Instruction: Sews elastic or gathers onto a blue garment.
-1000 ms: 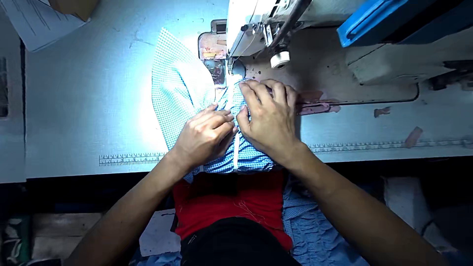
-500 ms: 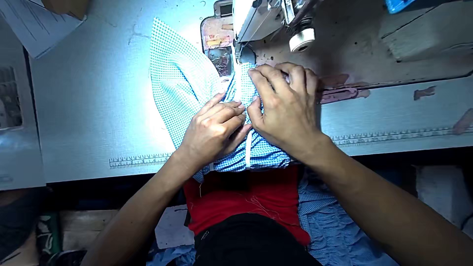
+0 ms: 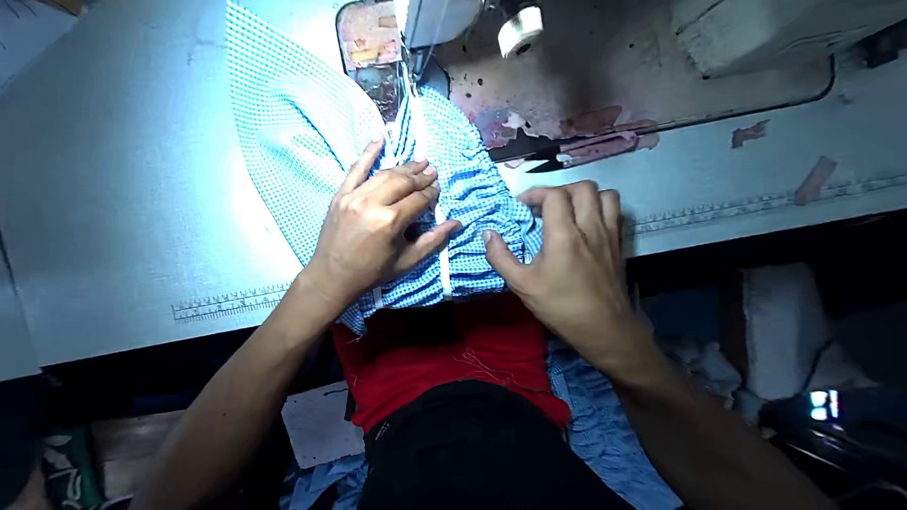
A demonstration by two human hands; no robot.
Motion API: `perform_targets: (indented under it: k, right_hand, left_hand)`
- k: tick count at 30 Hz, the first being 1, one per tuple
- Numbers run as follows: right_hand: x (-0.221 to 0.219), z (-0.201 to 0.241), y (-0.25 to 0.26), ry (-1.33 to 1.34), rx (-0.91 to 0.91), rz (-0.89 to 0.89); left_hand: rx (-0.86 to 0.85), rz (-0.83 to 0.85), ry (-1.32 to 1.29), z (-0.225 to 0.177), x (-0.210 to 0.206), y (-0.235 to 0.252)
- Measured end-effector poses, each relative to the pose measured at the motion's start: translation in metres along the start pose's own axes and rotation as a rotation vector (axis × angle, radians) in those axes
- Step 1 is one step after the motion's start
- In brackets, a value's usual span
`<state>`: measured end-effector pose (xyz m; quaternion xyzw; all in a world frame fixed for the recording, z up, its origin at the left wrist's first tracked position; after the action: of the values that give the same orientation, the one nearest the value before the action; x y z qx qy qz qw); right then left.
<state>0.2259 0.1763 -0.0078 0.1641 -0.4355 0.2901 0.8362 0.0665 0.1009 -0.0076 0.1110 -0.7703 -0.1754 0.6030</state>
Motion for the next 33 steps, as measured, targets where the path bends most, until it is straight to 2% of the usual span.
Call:
perform_targets:
  k: [3, 5, 6, 9, 11, 14, 16, 18, 20, 24, 28, 33]
  right_hand:
    - [-0.007, 0.005, 0.0, 0.324, -0.065, 0.134]
    - [-0.007, 0.001, 0.006, 0.663, -0.151, 0.326]
    - [-0.001, -0.005, 0.008, 0.658, -0.168, 0.384]
    - [0.039, -0.032, 0.013, 0.043, -0.147, 0.282]
    - [0.058, -0.018, 0.018, -0.179, -0.093, 0.14]
    - [0.041, 0.052, 0.034, -0.041, 0.281, -0.037]
    - [0.007, 0.073, 0.052, 0.099, 0.476, -0.049]
    - [-0.03, 0.061, 0.081, 0.025, 0.449, 0.023]
    - [-0.041, 0.049, 0.1, -0.086, 0.381, 0.014]
    - [-0.038, 0.045, 0.105, -0.174, 0.344, -0.038]
    - [-0.034, 0.055, 0.098, -0.092, 0.45, -0.077]
    - [-0.033, 0.052, 0.096, -0.155, 0.439, -0.078]
  left_hand:
    - [-0.005, -0.004, 0.003, 0.0, 0.001, 0.002]
    - [0.003, -0.008, 0.023, 0.001, 0.002, 0.001]
    - [0.004, -0.011, 0.027, 0.0, 0.002, 0.0]
    - [0.0, -0.009, 0.049, -0.001, 0.001, 0.001]
    - [0.002, -0.005, 0.073, -0.002, 0.001, 0.0]
    - [0.023, 0.046, 0.12, -0.007, 0.0, 0.001]
    - [0.046, 0.063, 0.122, -0.01, 0.0, 0.002]
    - [0.054, 0.04, 0.122, -0.013, 0.002, 0.002]
    - [0.029, -0.003, 0.119, -0.018, 0.004, 0.001]
    - [-0.042, -0.073, 0.053, -0.026, 0.007, -0.007]
    - [-0.033, -0.066, 0.009, -0.023, 0.006, -0.006]
    - [-0.03, -0.054, -0.01, -0.021, 0.006, -0.006]
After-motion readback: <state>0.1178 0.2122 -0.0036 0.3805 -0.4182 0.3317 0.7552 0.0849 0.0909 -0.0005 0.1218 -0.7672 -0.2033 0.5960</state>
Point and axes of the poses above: each hand's wrist, its own y-axis towards the middle knuckle, its own x-axis out of the back of the hand, z = x × y, the point moved 10 cm from there along y, towards the middle knuckle, and after that the axes turned 14 degrees about y, right-handed, at the moved point
